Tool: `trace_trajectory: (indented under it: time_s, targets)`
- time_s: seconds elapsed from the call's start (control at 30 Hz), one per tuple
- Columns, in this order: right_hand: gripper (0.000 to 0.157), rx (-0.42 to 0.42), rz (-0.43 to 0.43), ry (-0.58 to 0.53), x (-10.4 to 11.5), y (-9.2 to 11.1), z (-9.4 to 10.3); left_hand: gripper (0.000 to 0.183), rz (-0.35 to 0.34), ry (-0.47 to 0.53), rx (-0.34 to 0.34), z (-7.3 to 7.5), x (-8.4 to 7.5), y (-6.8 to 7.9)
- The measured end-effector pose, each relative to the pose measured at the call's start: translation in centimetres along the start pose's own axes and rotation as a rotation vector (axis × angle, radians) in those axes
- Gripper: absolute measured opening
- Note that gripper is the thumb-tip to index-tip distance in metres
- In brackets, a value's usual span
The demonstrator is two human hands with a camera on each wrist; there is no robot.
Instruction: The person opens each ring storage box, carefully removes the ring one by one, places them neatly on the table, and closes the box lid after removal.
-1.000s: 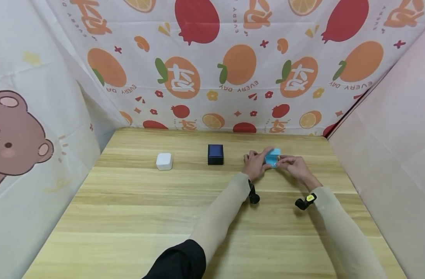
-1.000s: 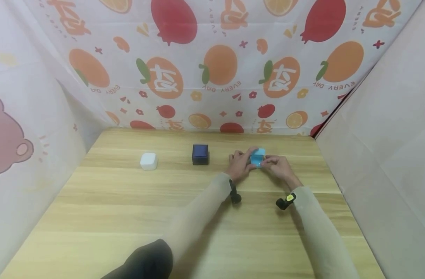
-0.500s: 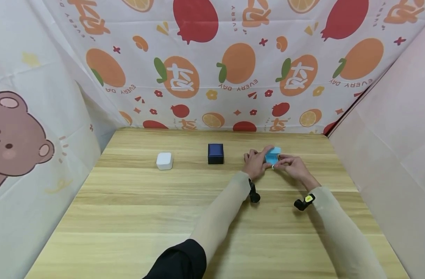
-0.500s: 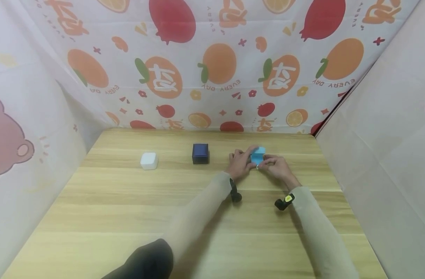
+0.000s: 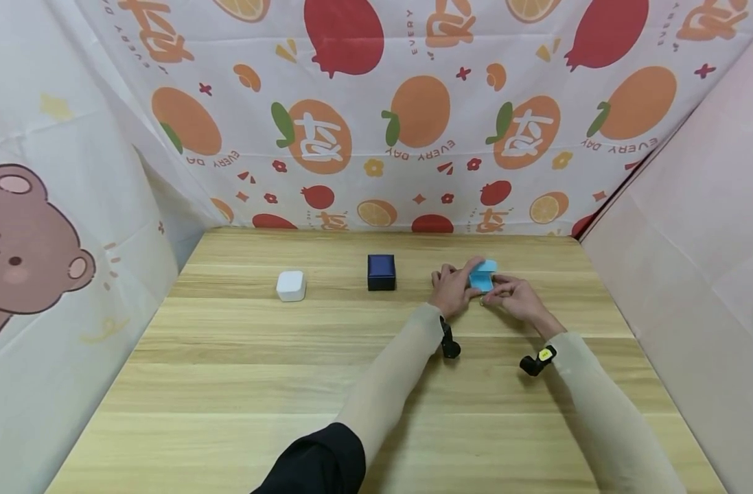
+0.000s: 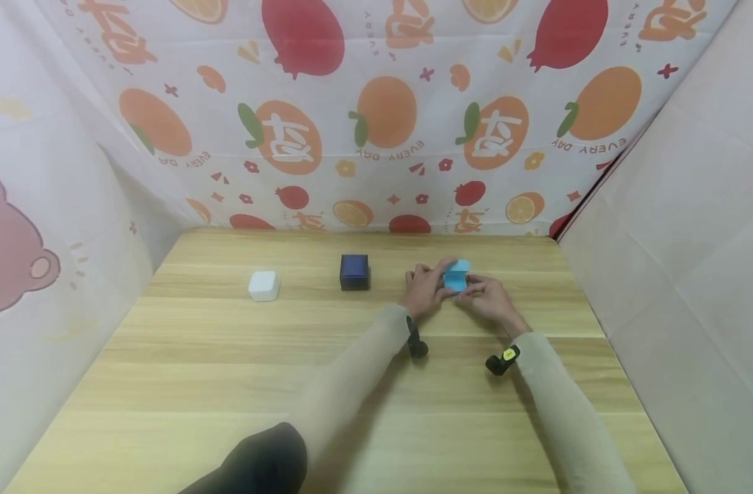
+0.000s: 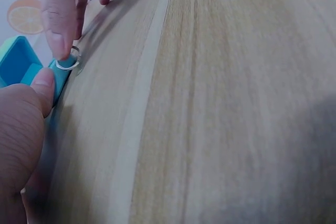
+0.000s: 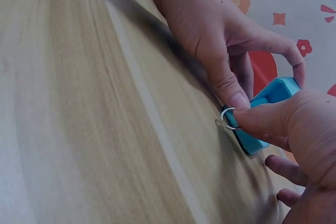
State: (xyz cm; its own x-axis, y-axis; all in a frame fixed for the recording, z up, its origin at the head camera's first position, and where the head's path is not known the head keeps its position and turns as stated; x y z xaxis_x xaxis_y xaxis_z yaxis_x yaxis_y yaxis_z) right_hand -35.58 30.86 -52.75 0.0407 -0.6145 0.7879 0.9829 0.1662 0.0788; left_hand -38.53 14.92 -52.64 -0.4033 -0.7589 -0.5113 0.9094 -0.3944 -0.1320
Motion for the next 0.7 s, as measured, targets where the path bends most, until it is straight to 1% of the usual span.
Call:
trace_trajectory:
  time_s: [0.13,0.37,0.7]
  targets:
    - [0.021,-0.008,0.023,0.041,0.05,0.01,-0.12,0.071,-0.002,0.009,0.005,-0.01,-0.04,0.06]
    - [0.011,-0.044,0.12,0.112,0.85,0.39,-0.22,0.071,0.001,0.019,0.007,0.08,-0.08,0.16]
    - [0.01,-0.076,0.158,0.13,0.86,0.45,-0.29,0.071,-0.008,0.018,0.002,0.28,-0.09,0.21]
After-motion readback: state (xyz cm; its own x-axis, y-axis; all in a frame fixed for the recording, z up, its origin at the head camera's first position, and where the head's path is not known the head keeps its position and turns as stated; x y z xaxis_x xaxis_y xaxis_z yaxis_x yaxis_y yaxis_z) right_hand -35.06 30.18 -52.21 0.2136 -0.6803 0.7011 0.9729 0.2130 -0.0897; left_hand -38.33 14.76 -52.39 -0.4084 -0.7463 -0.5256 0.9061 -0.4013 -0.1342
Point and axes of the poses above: each hand's wrist, its own y-axis away from the middle knuckle, its own z-axis out of the back of the hand, x = y × z, the point moved 6 cm from there along -y, towards the middle knuckle, and after that the axes turned 3 degrees about z, right-handed, at the moved point
